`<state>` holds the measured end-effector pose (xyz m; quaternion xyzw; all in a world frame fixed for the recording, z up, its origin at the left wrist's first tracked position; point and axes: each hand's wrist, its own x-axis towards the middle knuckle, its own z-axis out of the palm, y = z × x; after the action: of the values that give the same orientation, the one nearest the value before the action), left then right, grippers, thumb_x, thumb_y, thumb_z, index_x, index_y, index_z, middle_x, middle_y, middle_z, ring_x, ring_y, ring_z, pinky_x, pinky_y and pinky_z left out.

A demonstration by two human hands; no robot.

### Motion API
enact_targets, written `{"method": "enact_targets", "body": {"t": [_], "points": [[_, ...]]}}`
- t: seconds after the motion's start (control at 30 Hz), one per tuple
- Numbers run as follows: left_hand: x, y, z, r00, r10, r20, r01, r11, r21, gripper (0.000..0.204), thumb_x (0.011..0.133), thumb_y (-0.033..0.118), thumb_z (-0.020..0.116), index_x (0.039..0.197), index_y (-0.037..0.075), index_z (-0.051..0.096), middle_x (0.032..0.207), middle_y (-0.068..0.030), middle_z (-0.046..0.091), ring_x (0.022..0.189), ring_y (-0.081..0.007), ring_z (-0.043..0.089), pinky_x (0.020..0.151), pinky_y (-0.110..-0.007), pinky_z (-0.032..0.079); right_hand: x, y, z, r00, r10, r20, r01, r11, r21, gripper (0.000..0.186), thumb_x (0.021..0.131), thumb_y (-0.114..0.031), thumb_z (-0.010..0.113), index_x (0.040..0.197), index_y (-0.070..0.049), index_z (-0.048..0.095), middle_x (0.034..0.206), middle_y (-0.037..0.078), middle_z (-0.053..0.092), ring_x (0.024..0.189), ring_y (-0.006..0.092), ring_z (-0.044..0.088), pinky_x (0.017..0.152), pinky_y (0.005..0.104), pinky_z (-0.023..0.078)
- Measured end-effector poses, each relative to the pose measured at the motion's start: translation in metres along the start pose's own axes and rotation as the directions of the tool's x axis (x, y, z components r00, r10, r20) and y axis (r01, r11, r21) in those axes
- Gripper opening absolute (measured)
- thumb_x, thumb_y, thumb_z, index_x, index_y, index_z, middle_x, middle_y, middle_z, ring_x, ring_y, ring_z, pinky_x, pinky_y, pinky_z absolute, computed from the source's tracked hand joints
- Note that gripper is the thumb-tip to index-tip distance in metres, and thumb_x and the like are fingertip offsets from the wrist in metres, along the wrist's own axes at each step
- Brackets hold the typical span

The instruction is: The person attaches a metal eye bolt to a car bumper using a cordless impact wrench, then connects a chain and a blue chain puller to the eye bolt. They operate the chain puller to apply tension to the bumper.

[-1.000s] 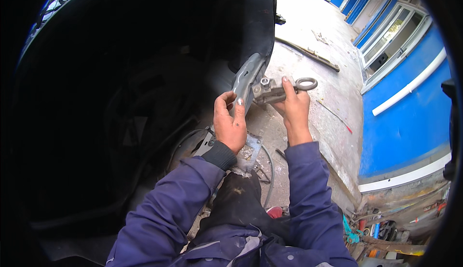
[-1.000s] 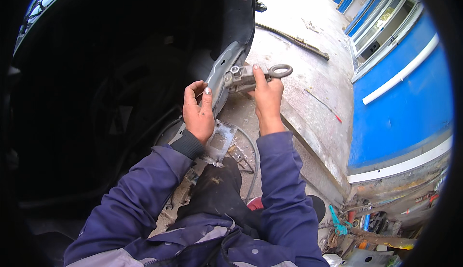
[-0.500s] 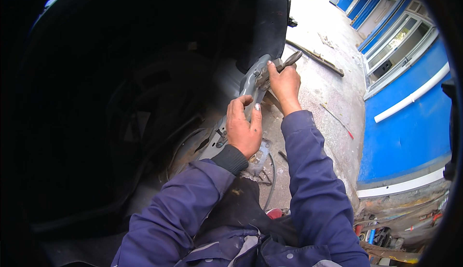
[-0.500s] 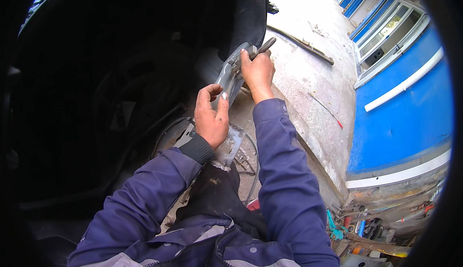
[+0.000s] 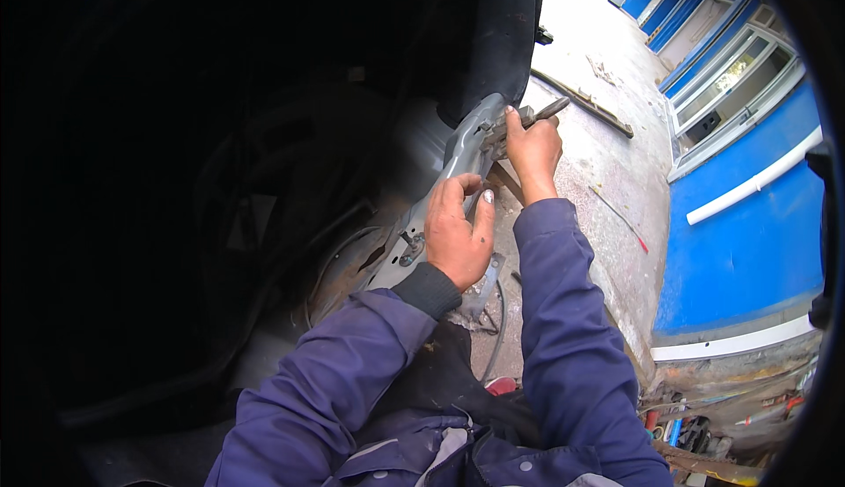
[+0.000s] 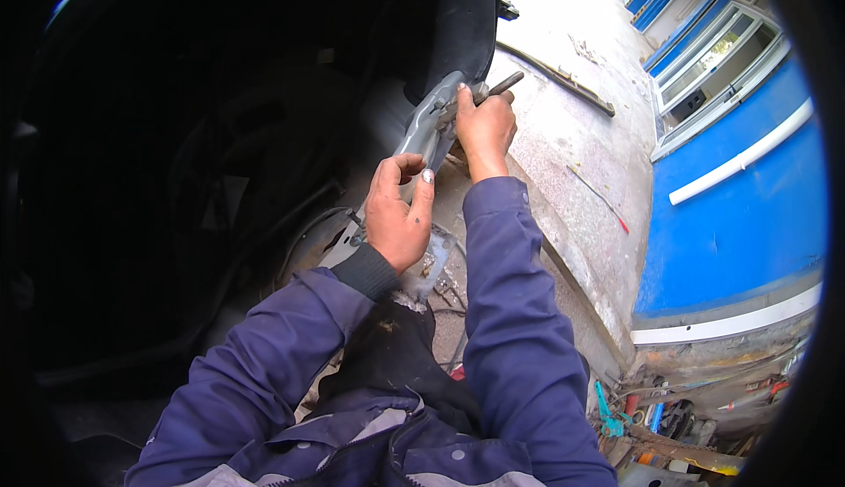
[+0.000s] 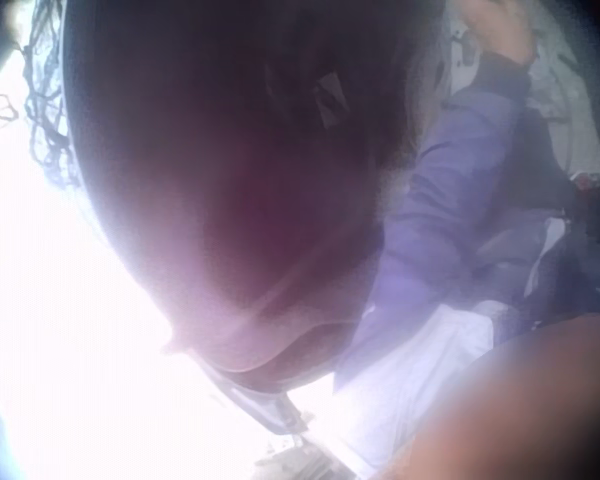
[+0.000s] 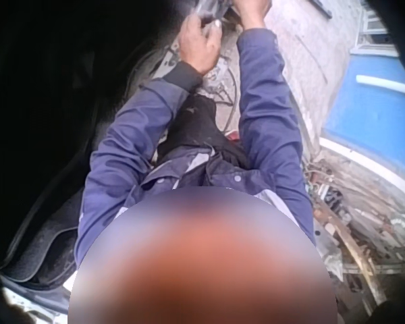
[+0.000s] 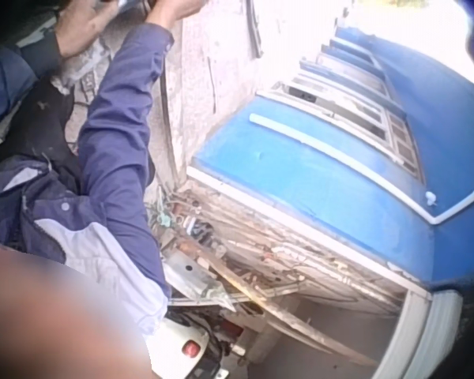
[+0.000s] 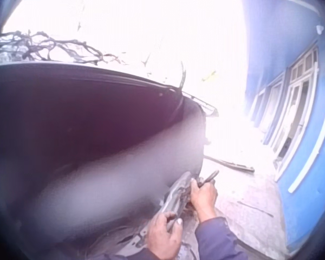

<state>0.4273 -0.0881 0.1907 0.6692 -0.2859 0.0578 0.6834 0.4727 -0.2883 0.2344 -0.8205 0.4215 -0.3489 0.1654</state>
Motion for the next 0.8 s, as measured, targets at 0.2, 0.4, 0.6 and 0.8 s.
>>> {"method": "enact_targets", "body": {"t": [0.2,0.4,0.6,0.8], "points": [[0.000,0.001,0.002,0.999,0.048,0.014,-0.048,0.999,-0.012,0.021,0.102,0.012,0.070,0.119,-0.001,0.066,0.110,-0.0161,0.073,0.102,-0.0294,0.072,0.095,-0.041,0.056,-0.009,-0.001,0.010,0.995,-0.085,-0.059,0.085,0.996,-0.010,0.074,0.092,-0.053,0.082,0.118,0.012,0.059,0.102,0.032,0.077,0.100,0.0493,0.076,0.094,0.0514,0.059],[-0.001,0.005,0.001,0.994,-0.032,0.100,0.038,0.997,-0.061,0.024,0.098,0.008,0.070,0.120,0.000,0.066,0.110,-0.0161,0.071,0.100,-0.0320,0.071,0.090,-0.042,0.057,-0.003,0.016,0.003,0.998,-0.037,0.059,0.038,0.999,-0.030,0.074,0.091,-0.056,0.082,0.115,0.011,0.065,0.103,0.031,0.078,0.100,0.0462,0.078,0.095,0.0495,0.059],[-0.002,0.003,0.005,0.993,-0.050,0.103,0.057,0.997,-0.061,0.021,0.102,0.011,0.071,0.118,-0.002,0.068,0.106,-0.0140,0.074,0.093,-0.0234,0.072,0.087,-0.037,0.058,0.003,0.009,0.003,0.995,-0.033,0.094,0.039,0.997,-0.067,0.074,0.092,-0.055,0.080,0.116,0.014,0.067,0.108,0.034,0.076,0.105,0.0476,0.077,0.096,0.0502,0.059],[0.004,0.002,0.007,0.985,-0.154,0.078,0.160,0.983,-0.085,0.019,0.101,0.010,0.071,0.116,-0.001,0.068,0.103,-0.0142,0.075,0.091,-0.0237,0.073,0.086,-0.037,0.059,0.007,-0.013,-0.013,0.926,-0.154,0.346,0.202,0.974,-0.106,0.089,0.095,-0.048,0.079,0.145,0.017,0.043,0.116,0.035,0.075,0.113,0.0467,0.076,0.103,0.0483,0.059]]}}
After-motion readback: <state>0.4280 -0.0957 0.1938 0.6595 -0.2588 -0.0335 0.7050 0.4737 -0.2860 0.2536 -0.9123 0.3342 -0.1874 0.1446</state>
